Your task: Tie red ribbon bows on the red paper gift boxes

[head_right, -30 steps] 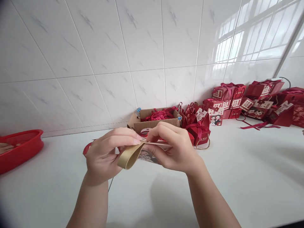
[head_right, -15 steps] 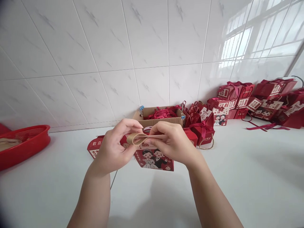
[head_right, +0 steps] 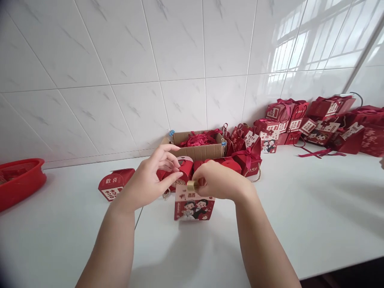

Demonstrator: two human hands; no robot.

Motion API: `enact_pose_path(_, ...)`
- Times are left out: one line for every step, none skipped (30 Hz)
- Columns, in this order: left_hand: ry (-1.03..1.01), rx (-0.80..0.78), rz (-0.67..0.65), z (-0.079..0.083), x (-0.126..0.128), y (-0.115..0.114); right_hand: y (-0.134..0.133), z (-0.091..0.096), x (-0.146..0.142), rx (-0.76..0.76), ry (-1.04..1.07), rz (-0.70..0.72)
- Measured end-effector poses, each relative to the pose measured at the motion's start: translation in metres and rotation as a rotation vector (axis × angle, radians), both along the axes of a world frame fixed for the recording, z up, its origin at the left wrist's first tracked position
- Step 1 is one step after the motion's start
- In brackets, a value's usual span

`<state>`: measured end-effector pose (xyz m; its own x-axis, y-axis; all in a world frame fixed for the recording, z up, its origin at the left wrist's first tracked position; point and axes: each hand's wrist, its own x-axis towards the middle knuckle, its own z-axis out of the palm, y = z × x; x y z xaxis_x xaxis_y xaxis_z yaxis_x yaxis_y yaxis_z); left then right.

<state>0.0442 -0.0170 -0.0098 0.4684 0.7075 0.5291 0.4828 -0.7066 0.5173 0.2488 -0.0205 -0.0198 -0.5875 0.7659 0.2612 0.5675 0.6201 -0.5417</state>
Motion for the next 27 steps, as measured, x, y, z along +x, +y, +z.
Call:
enact_pose_path(0.002,0.013,0.021,0.001,-0.002,-0.001,0.002,-0.002,0.001,-0.019,-0.044,0.034)
enact_pose_path(0.003,0.022,0.037,0.003,-0.003,-0.002,0.004,-0.003,0.001,-0.038,-0.075,0.056)
enact_pose_path(0.007,0.026,0.047,0.005,-0.005,-0.003,0.006,-0.005,0.002,-0.055,-0.097,0.062)
enact_pose_path(0.015,0.027,0.051,0.007,-0.007,-0.005,0.008,-0.005,0.002,-0.068,-0.113,0.053)
enact_pose_path(0.026,0.028,0.054,0.008,-0.008,-0.006,0.009,-0.005,0.002,-0.080,-0.129,0.036)
enact_pose_path(0.038,0.029,0.056,0.010,-0.010,-0.008,0.009,-0.005,0.002,-0.088,-0.143,0.013)
enact_pose_path(0.046,0.038,0.057,0.011,-0.011,-0.009,0.010,-0.005,0.003,-0.095,-0.154,-0.013)
enact_pose_path(0.048,0.054,0.057,0.012,-0.012,-0.010,0.009,-0.005,0.003,-0.104,-0.164,-0.035)
enact_pose_path(0.047,0.076,0.059,0.012,-0.013,-0.011,0.009,-0.005,0.003,-0.113,-0.170,-0.053)
enact_pose_path(0.042,0.101,0.065,0.013,-0.014,-0.012,0.009,-0.004,0.004,-0.120,-0.174,-0.067)
enact_pose_path(0.034,0.125,0.072,0.013,-0.015,-0.012,0.009,-0.004,0.004,-0.127,-0.178,-0.080)
enact_pose_path(0.027,0.142,0.080,0.014,-0.016,-0.012,0.008,-0.004,0.005,-0.135,-0.186,-0.091)
enact_pose_path(0.019,0.157,0.085,0.014,-0.017,-0.012,0.008,-0.004,0.005,-0.144,-0.197,-0.099)
enact_pose_path(0.013,0.171,0.082,0.014,-0.018,-0.011,0.008,-0.004,0.006,-0.152,-0.207,-0.103)
enact_pose_path(0.008,0.184,0.074,0.014,-0.019,-0.011,0.008,-0.004,0.006,-0.160,-0.213,-0.100)
enact_pose_path(0.003,0.199,0.060,0.014,-0.020,-0.011,0.007,-0.004,0.007,-0.166,-0.211,-0.091)
enact_pose_path(-0.004,0.216,0.046,0.015,-0.021,-0.011,0.007,-0.004,0.007,-0.168,-0.205,-0.079)
enact_pose_path(-0.013,0.233,0.035,0.015,-0.022,-0.012,0.007,-0.004,0.008,-0.167,-0.199,-0.064)
enact_pose_path(-0.022,0.249,0.027,0.016,-0.023,-0.013,0.007,-0.004,0.008,-0.160,-0.195,-0.051)
enact_pose_path(-0.027,0.260,0.027,0.016,-0.024,-0.014,0.006,-0.004,0.008,-0.150,-0.197,-0.045)
enact_pose_path(-0.029,0.267,0.031,0.017,-0.025,-0.016,0.006,-0.004,0.008,-0.138,-0.203,-0.044)
enact_pose_path(-0.027,0.272,0.038,0.018,-0.027,-0.017,0.005,-0.003,0.007,-0.129,-0.214,-0.047)
enact_pose_path(-0.026,0.276,0.046,0.019,-0.028,-0.019,0.005,-0.003,0.007,-0.123,-0.225,-0.048)
enact_pose_path(-0.027,0.282,0.055,0.019,-0.030,-0.021,0.006,-0.003,0.006,-0.120,-0.233,-0.048)
enact_pose_path(-0.031,0.283,0.065,0.019,-0.032,-0.023,0.006,-0.003,0.006,-0.122,-0.239,-0.045)
enact_pose_path(-0.038,0.278,0.073,0.019,-0.034,-0.024,0.007,-0.002,0.006,-0.130,-0.242,-0.038)
enact_pose_path(-0.049,0.270,0.077,0.019,-0.036,-0.025,0.008,-0.002,0.006,-0.140,-0.243,-0.031)
